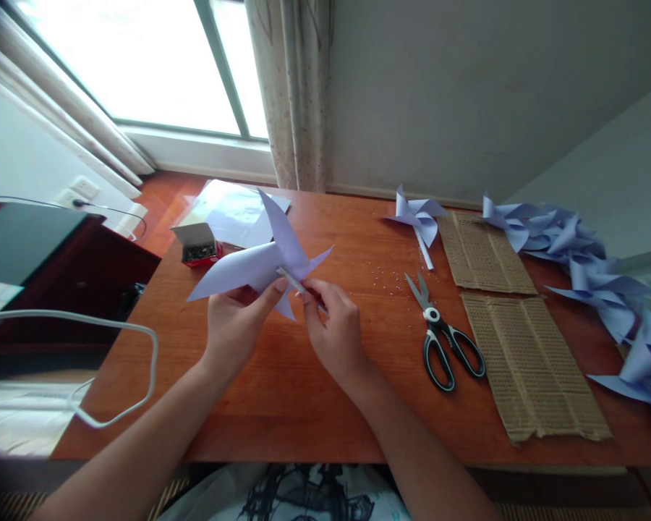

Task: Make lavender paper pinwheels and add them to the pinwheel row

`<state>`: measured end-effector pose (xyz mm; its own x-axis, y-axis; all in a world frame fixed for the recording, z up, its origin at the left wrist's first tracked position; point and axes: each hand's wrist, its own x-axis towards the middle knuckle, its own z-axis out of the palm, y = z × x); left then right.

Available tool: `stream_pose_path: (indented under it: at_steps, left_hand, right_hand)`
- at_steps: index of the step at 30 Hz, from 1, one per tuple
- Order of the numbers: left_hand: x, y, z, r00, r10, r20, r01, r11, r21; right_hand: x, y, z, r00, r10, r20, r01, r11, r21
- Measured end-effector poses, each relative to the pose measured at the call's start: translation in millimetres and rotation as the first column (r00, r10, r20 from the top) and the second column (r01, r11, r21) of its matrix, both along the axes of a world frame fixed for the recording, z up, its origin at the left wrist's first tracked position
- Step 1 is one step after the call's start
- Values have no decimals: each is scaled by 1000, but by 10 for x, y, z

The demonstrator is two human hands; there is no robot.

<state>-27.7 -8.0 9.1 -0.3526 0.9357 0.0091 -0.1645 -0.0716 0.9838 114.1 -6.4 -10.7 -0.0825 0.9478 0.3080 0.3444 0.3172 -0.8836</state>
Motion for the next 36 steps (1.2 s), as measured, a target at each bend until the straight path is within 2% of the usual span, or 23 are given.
stream_pose_path:
  at_steps: [8, 14, 21, 25, 28, 36]
  left_hand:
    - [-20, -6, 16, 994, -107, 35, 105, 994, 38]
    - [-31, 10, 17, 989, -79, 122, 75, 997, 34]
    - [-23, 6, 28, 987, -93, 134, 92, 996, 14]
    - [-24, -2, 47, 991, -112, 67, 113, 994, 0]
    - [-30, -2, 49, 996, -87, 23, 88, 996, -29]
    - [-49, 18, 24, 997, -2, 71, 6, 998, -64]
  right_hand:
    - [33, 13, -13, 992, -2, -124, -2, 999, -32]
    - [28, 8, -18, 984, -7, -179, 2, 1000, -31]
    - [36, 31, -3, 986, -6, -168, 1, 1000, -27]
    - [31, 44, 14, 989, -6, -146, 3, 1000, -22]
    - [33, 47, 43, 996, 3, -87, -3, 1000, 3]
    - [29, 31, 107, 996, 84, 7, -84, 992, 93]
